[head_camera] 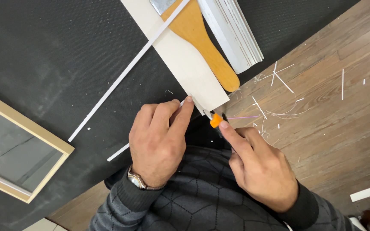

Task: Assembling frame components and cleaning the glass surface of a mirror inside a frame.

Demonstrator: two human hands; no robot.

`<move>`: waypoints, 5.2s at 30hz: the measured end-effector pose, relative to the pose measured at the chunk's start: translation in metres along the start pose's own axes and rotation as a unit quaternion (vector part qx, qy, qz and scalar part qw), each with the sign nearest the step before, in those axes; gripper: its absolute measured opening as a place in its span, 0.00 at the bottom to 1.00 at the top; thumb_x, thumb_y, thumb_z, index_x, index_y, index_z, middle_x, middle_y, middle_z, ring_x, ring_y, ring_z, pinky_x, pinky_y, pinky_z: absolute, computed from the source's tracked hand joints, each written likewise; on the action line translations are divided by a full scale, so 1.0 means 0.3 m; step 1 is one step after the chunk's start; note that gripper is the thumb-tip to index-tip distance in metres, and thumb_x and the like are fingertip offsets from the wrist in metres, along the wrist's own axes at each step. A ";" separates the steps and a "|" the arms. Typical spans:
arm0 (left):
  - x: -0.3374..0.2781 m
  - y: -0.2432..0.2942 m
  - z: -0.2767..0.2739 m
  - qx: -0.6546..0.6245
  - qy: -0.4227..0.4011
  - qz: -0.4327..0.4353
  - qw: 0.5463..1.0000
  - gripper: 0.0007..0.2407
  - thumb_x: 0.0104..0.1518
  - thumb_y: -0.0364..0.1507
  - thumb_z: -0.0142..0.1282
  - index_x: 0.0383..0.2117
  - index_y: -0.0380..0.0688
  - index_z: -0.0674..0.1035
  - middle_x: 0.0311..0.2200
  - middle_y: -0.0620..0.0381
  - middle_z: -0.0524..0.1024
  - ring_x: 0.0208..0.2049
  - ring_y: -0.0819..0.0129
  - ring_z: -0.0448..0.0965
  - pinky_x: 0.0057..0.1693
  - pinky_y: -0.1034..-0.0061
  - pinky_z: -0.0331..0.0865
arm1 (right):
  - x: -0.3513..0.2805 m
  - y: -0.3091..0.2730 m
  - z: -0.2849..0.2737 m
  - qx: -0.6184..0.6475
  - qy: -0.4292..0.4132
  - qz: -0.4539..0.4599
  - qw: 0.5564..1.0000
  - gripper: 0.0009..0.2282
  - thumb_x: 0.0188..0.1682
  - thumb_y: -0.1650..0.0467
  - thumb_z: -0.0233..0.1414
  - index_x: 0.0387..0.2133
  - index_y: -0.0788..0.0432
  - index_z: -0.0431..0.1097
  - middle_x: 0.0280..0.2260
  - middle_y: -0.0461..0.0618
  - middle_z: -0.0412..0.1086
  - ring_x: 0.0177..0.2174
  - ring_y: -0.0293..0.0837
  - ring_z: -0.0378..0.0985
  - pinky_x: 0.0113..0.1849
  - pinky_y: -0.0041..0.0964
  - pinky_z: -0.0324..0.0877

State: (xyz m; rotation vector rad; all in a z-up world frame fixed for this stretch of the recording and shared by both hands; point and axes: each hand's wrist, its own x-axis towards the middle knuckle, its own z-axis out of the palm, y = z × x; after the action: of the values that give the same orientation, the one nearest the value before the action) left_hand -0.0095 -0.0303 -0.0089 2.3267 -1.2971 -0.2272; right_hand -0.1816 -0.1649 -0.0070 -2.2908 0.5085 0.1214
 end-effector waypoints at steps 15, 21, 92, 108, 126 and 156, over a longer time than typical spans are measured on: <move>-0.003 -0.002 0.008 -0.002 0.005 0.002 1.000 0.16 0.53 0.19 0.60 0.49 0.37 0.82 0.41 0.55 0.76 0.40 0.62 0.76 0.45 0.71 0.73 | 0.018 -0.008 -0.033 0.018 -0.021 0.016 1.000 0.29 0.41 0.78 0.54 0.60 0.55 0.61 0.37 0.55 0.71 0.28 0.60 0.77 0.29 0.49 0.74; -0.008 0.005 0.012 0.005 0.004 -0.004 1.000 0.16 0.54 0.19 0.60 0.50 0.37 0.82 0.42 0.55 0.76 0.39 0.62 0.75 0.44 0.72 0.72 | 0.021 -0.017 -0.044 0.039 -0.039 0.044 0.997 0.29 0.42 0.79 0.54 0.61 0.54 0.60 0.36 0.55 0.71 0.27 0.59 0.77 0.29 0.49 0.74; -0.999 -0.582 -0.363 -0.069 0.242 -0.265 0.931 0.09 0.53 0.25 0.70 0.38 0.48 0.83 0.39 0.58 0.73 0.39 0.62 0.72 0.46 0.65 0.62 | 0.494 -0.728 0.364 -0.176 -0.156 -0.402 0.885 0.13 0.42 0.72 0.67 0.41 0.56 0.79 0.36 0.48 0.69 0.35 0.48 0.70 0.35 0.39 0.67; -0.563 -0.444 -0.282 -0.093 0.206 -0.127 0.966 0.09 0.58 0.26 0.66 0.42 0.42 0.80 0.45 0.58 0.76 0.45 0.60 0.75 0.50 0.65 0.66 | 0.698 -0.710 0.317 -0.196 -0.303 -0.540 0.761 0.08 0.44 0.67 0.60 0.36 0.51 0.77 0.35 0.44 0.67 0.37 0.47 0.70 0.41 0.42 0.65; -0.507 -0.426 -0.259 -0.079 0.170 -0.217 0.958 0.09 0.57 0.28 0.66 0.41 0.42 0.81 0.39 0.59 0.72 0.41 0.60 0.70 0.47 0.66 0.63 | 0.741 -0.665 0.338 -0.166 -0.317 -0.543 0.760 0.04 0.48 0.67 0.56 0.31 0.53 0.74 0.32 0.44 0.66 0.34 0.45 0.69 0.37 0.41 0.65; -0.851 -0.630 -0.408 -0.087 0.291 -0.415 0.858 0.18 0.55 0.22 0.58 0.54 0.39 0.78 0.22 0.55 0.71 0.24 0.61 0.73 0.35 0.67 0.70 | 0.500 -0.757 0.449 -0.120 -0.115 -0.147 0.975 0.18 0.51 0.71 0.57 0.54 0.63 0.70 0.24 0.53 0.75 0.23 0.44 0.78 0.29 0.38 0.72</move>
State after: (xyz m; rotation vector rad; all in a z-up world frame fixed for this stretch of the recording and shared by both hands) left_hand 0.0400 0.3063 -0.0106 2.3690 0.0551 0.0964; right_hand 0.0550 0.0241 0.0161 -2.5172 0.0318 0.3107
